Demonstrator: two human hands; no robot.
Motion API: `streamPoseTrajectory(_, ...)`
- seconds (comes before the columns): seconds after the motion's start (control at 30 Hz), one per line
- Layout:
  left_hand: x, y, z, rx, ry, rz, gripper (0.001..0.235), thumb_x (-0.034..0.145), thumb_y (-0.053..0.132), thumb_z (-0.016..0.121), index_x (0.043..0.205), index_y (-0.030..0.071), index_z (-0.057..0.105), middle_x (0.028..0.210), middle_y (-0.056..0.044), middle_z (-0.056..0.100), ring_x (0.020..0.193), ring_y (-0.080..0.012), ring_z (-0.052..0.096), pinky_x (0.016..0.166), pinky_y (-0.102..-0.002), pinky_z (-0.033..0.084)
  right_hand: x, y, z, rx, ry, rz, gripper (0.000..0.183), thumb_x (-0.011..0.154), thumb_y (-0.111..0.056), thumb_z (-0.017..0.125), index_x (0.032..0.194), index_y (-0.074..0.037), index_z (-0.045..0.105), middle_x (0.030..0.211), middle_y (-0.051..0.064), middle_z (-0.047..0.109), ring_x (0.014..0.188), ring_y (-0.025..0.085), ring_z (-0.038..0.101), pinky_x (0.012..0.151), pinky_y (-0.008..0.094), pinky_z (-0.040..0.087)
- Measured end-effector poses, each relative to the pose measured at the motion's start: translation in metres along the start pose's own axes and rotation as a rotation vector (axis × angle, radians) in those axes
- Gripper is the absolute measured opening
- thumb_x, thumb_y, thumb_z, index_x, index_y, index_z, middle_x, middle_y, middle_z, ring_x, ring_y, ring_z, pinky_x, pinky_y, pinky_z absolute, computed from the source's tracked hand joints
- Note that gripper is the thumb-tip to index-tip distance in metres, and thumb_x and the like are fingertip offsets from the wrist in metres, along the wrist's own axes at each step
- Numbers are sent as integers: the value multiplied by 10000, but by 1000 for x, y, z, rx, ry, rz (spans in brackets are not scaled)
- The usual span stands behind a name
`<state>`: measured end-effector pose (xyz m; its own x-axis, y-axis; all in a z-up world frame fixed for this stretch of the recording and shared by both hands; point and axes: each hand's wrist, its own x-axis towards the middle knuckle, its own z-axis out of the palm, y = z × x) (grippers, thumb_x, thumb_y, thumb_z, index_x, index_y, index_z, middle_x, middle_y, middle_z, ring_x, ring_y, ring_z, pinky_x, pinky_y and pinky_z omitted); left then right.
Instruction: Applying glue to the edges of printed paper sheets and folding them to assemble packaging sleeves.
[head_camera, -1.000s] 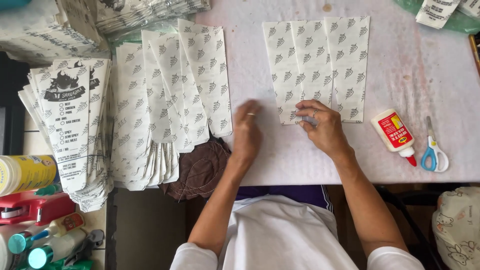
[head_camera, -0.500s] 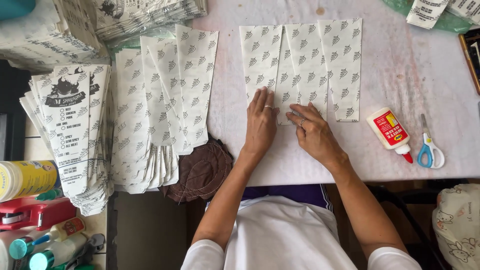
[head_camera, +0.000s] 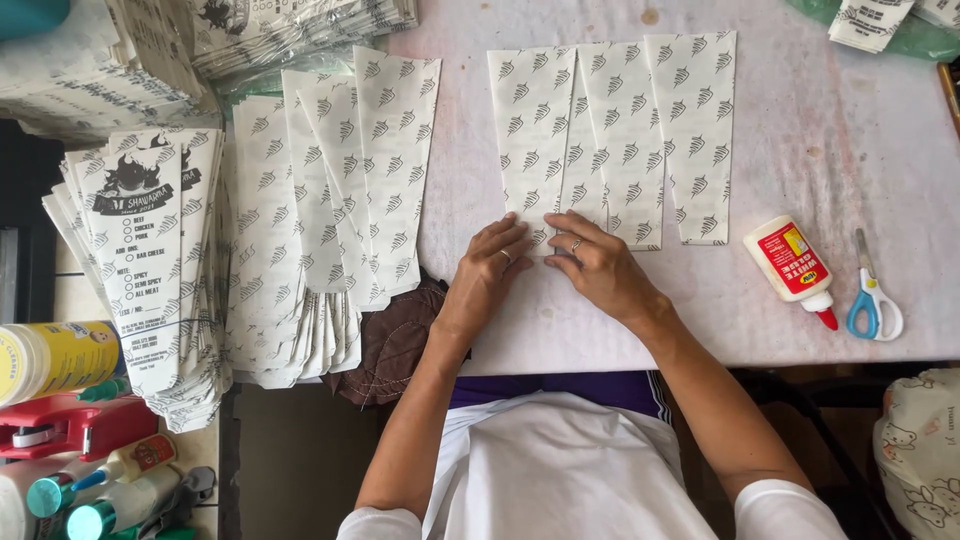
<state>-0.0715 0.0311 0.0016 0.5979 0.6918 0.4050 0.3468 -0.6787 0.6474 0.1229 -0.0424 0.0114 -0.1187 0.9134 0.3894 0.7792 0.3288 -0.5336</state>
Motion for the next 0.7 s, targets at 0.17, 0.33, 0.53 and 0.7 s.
streamPoseTrajectory(0.17, -1, 3, -2, -1, 38, 65, 163, 891, 127, 765, 995, 3, 767, 1134, -191, 739, 1220, -368, 646, 1056, -461, 506, 1, -8, -8, -26, -9, -38, 225, 850, -25, 805, 1057, 18, 729, 1268, 156, 680, 1204, 347, 668, 1087, 489, 519)
streamPoseTrajectory(0.33, -2, 1, 2, 0, 71, 63, 134, 907, 155, 745, 908, 22, 733, 1138, -173, 743, 1215, -346, 654, 1038, -450, 518, 1, -8, -7, -118, -5, -78, 113, 877, -57, 797, 970, -23, 744, 1265, 135, 688, 1197, 319, 680, 1089, 469, 530)
streamPoseTrajectory(0.53, -2, 0, 11, 12, 89, -27, 116, 930, 138, 723, 910, 25, 709, 1111, -136, 743, 1217, -320, 655, 1019, -420, 523, 2, -3, 4, -3, 72, 50, 84, 878, -46, 804, 874, -29, 721, 1224, 97, 706, 1167, 300, 697, 1092, 503, 489)
streamPoseTrajectory(0.7, -1, 4, 16, 13, 116, -71, 100, 938, 113, 708, 962, 16, 711, 1084, -141, 734, 1207, -322, 658, 1003, -425, 527, 10, -8, 1, 150, 100, 195, 141, 798, 16, 856, 816, -11, 719, 1153, 92, 710, 1098, 307, 723, 968, 441, 573)
